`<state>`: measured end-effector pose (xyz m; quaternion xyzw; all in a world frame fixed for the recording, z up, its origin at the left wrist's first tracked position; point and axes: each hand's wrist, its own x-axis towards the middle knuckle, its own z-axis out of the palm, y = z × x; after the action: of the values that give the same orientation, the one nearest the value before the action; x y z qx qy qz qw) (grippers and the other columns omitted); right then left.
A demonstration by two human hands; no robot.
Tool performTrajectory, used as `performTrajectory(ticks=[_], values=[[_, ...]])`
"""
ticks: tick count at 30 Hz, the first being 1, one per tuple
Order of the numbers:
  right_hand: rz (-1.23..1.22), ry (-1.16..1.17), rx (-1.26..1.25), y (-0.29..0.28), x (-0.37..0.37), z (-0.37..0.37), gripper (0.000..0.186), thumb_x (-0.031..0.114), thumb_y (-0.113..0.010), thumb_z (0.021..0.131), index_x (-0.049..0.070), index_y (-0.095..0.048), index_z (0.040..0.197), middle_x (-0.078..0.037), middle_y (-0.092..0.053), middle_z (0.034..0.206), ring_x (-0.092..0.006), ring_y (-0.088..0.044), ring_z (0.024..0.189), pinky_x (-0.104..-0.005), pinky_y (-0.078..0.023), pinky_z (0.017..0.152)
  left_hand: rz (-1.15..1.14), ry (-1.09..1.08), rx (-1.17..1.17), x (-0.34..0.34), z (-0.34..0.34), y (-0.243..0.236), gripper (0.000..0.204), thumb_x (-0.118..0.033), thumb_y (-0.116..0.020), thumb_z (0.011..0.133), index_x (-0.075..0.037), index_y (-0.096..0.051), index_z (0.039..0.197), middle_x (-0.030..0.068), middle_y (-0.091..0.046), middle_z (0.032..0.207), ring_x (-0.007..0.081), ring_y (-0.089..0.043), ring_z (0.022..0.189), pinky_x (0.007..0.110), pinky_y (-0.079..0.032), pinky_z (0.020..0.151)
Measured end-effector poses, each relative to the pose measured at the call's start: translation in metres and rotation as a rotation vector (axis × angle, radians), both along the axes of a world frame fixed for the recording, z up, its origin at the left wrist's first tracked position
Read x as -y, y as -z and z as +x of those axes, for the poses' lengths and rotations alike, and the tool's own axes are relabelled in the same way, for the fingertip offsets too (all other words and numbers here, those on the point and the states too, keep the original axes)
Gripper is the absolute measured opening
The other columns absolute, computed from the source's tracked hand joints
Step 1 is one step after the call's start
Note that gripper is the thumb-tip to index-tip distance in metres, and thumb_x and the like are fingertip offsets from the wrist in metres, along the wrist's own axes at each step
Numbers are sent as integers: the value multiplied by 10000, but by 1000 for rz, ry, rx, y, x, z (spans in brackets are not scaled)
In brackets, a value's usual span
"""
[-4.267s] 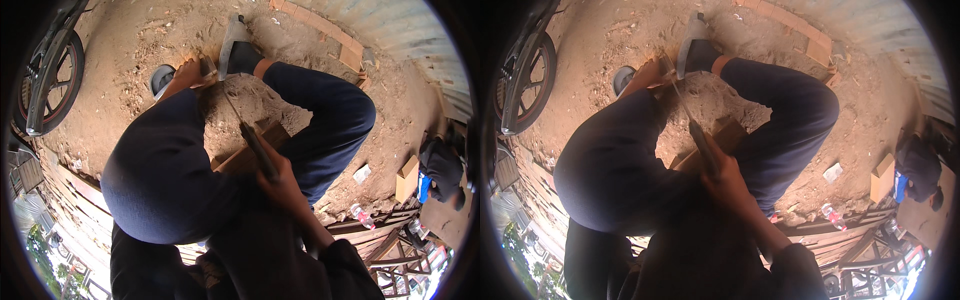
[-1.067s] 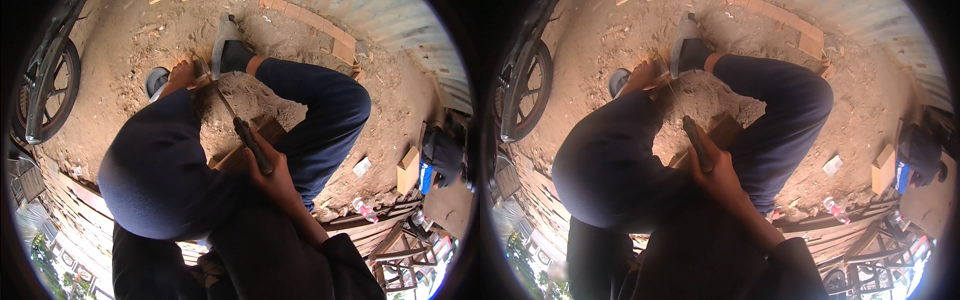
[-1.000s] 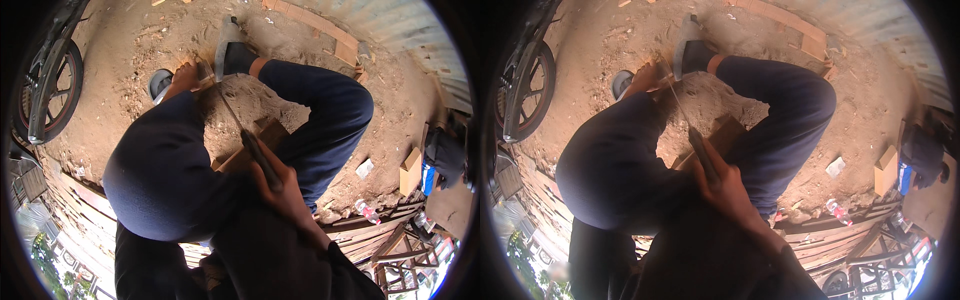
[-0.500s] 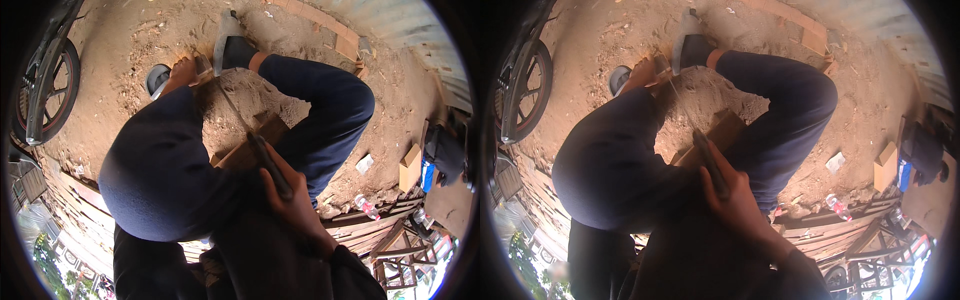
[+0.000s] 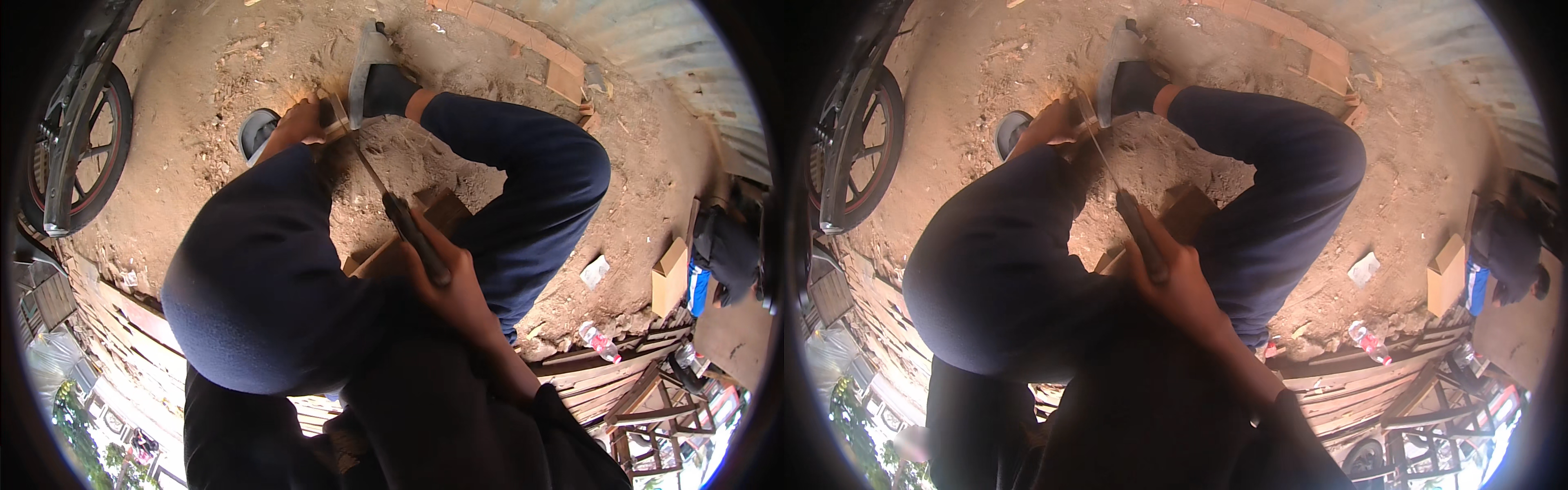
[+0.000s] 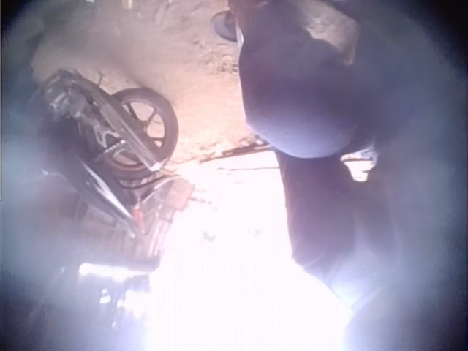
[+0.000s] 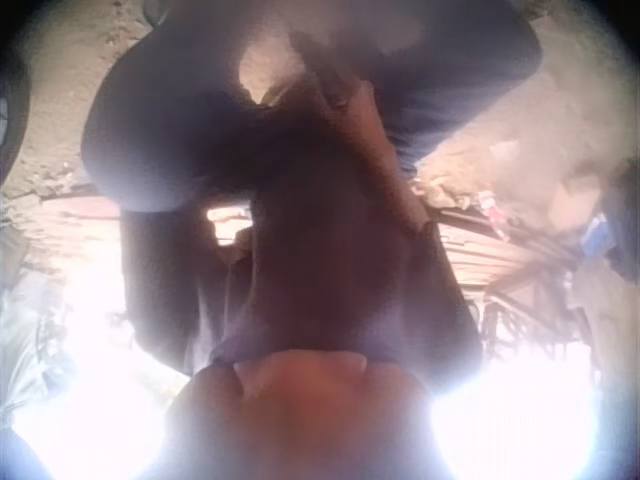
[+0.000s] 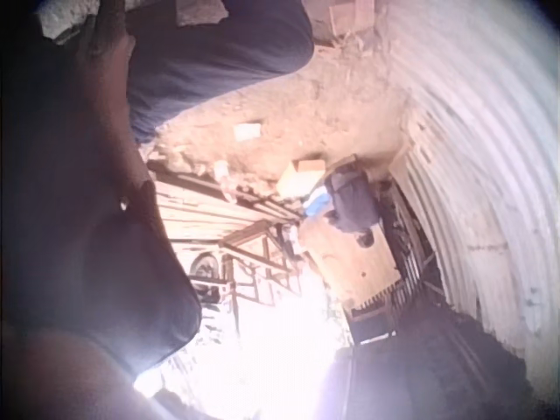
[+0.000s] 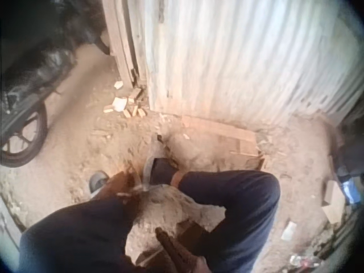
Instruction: The person sits on the ground and uses a hand saw to cut a small piece of wood held between their feet. They maintain a steady sawing motion throughout the clip, producing sawdust as they work.
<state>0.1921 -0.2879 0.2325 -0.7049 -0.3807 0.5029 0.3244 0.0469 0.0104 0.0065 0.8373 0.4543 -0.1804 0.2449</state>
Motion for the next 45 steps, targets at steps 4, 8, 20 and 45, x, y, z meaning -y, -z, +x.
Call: performTrajectory(ticks=[4,8,20,45], values=[[269,-54,49,3,35,1,508,44,-621,919,-27,-468,1399,-246,-672,1119,-236,-688,980,-319,-532,811,19,-28,16,-11,-46,-5,815,-194,-828,595,46,-413,1254,320,-565,1203,453,-563,1168,472,-483,964],[132,42,-21,22,13,-3,520,41,-617,919,-19,-456,1410,-263,-677,1089,-294,-727,905,-337,-559,794,-158,-53,83,-20,-26,11,827,-198,-812,589,88,-404,1248,340,-574,1173,447,-584,1131,459,-496,919],[26,32,-67,-8,20,0,494,59,-596,944,-64,-451,1400,-236,-662,1198,-183,-645,1097,-267,-491,899,214,32,35,12,-28,10,859,-343,-793,698,98,-367,1299,269,-482,1257,435,-493,1229,438,-461,1003],[280,-66,115,5,28,-14,516,32,-596,924,-19,-434,1411,-249,-678,1022,-357,-691,837,-374,-536,715,270,82,-103,20,-33,5,790,-557,-711,809,59,-414,1206,253,-573,1184,382,-601,1129,435,-515,934]])
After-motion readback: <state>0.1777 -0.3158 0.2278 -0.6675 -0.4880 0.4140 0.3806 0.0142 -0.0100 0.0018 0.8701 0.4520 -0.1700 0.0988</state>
